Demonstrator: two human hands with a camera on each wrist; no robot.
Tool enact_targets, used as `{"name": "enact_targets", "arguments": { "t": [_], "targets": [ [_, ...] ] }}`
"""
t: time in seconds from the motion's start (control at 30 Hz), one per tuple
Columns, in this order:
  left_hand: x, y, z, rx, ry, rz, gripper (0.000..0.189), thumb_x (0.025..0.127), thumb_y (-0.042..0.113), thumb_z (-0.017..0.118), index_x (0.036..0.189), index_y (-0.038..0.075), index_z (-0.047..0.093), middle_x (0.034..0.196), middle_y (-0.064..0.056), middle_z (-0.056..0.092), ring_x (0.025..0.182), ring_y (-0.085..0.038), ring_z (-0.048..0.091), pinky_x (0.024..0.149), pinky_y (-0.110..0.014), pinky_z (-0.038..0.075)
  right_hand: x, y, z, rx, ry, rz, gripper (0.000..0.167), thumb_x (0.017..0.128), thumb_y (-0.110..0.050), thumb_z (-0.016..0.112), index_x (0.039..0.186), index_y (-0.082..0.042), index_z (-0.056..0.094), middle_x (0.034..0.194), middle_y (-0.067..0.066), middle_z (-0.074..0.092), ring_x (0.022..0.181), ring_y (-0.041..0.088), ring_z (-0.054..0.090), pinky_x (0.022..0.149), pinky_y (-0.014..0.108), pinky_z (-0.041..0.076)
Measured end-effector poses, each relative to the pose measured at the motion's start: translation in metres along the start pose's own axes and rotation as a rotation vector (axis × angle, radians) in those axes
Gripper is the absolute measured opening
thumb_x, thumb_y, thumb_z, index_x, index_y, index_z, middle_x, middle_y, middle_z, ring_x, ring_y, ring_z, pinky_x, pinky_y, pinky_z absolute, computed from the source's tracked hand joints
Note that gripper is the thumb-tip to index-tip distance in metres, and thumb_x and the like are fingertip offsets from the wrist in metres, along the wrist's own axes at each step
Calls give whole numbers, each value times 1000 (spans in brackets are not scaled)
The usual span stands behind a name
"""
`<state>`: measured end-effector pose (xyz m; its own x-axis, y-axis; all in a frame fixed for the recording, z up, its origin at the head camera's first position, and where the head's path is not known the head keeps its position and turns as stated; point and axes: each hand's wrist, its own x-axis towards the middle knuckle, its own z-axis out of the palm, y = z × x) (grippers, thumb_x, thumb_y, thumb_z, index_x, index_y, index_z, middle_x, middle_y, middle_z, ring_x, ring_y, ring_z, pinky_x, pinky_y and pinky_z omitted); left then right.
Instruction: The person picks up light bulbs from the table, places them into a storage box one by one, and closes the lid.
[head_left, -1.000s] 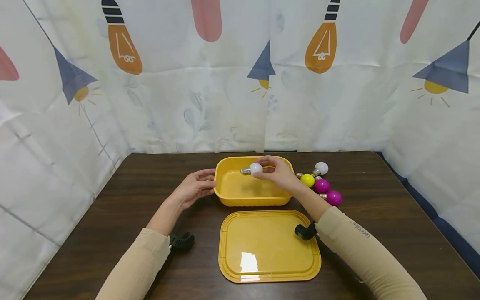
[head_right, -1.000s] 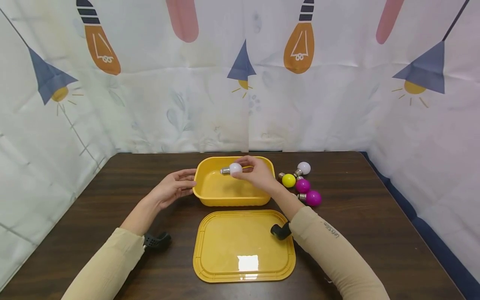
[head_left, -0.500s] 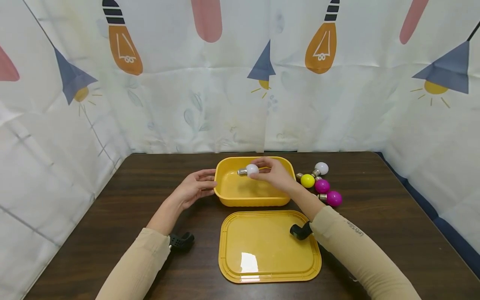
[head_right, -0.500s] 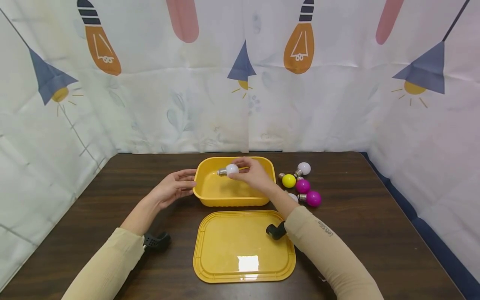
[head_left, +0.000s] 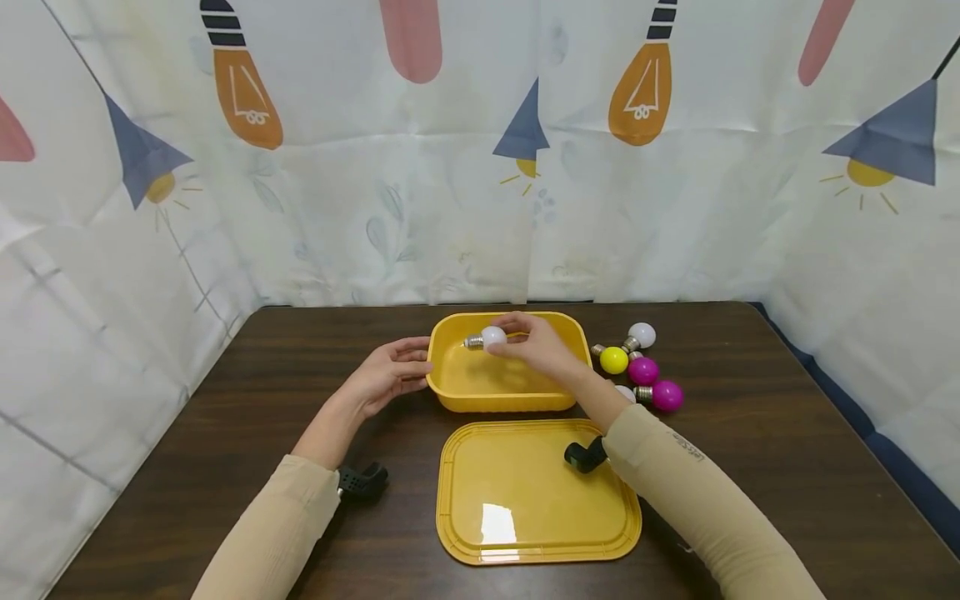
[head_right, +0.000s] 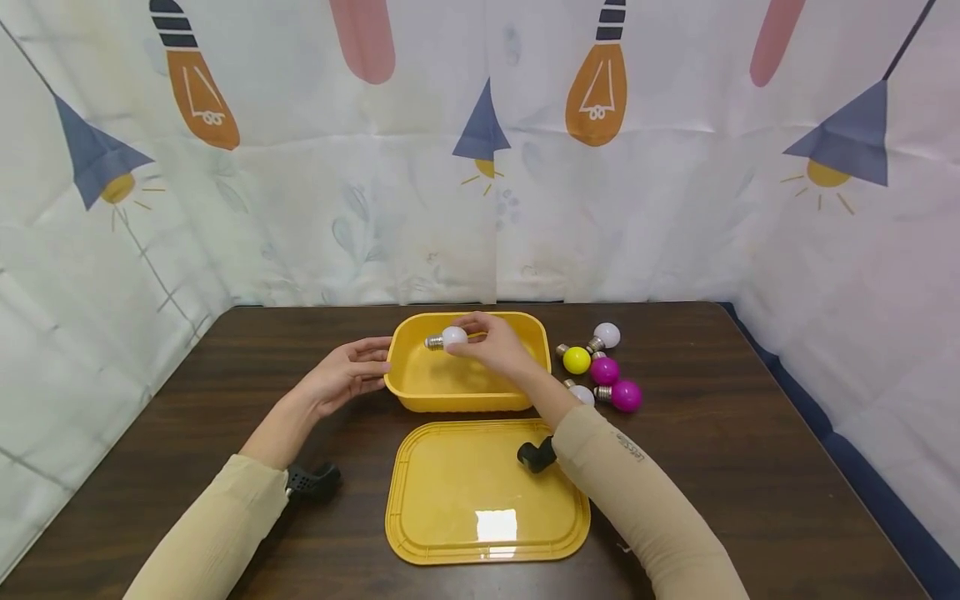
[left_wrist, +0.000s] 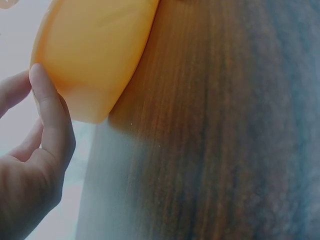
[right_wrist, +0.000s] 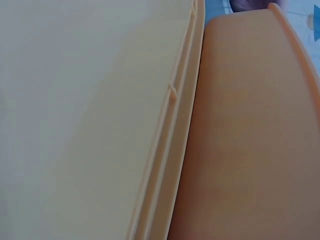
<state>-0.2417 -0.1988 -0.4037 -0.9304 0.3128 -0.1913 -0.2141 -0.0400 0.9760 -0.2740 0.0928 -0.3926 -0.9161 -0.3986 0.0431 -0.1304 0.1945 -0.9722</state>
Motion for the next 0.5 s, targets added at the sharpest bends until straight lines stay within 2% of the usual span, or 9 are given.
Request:
{"name": "enact_targets", "arguments": {
  "t": [0.23, 0.5],
  "targets": [
    [0, 2, 1, 10, -7, 5, 61, 101, 2, 64, 156, 2, 37, 137, -22, 56, 100, -23, 70, 87, -32, 59, 10, -3, 5, 0, 20, 39, 38, 91, -18, 82, 126, -12, 67, 126, 8, 64, 109, 27, 64, 94, 40, 55],
    [0, 0, -1, 3, -14, -5, 60, 102, 0, 62, 156, 3, 37, 140, -25, 53, 103, -26, 70, 85, -32, 60, 18, -5, 12, -25, 3, 51, 40, 91, -16, 82, 127, -10, 67, 127, 11, 64, 111, 27, 63, 93, 39, 55]
  ]
}}
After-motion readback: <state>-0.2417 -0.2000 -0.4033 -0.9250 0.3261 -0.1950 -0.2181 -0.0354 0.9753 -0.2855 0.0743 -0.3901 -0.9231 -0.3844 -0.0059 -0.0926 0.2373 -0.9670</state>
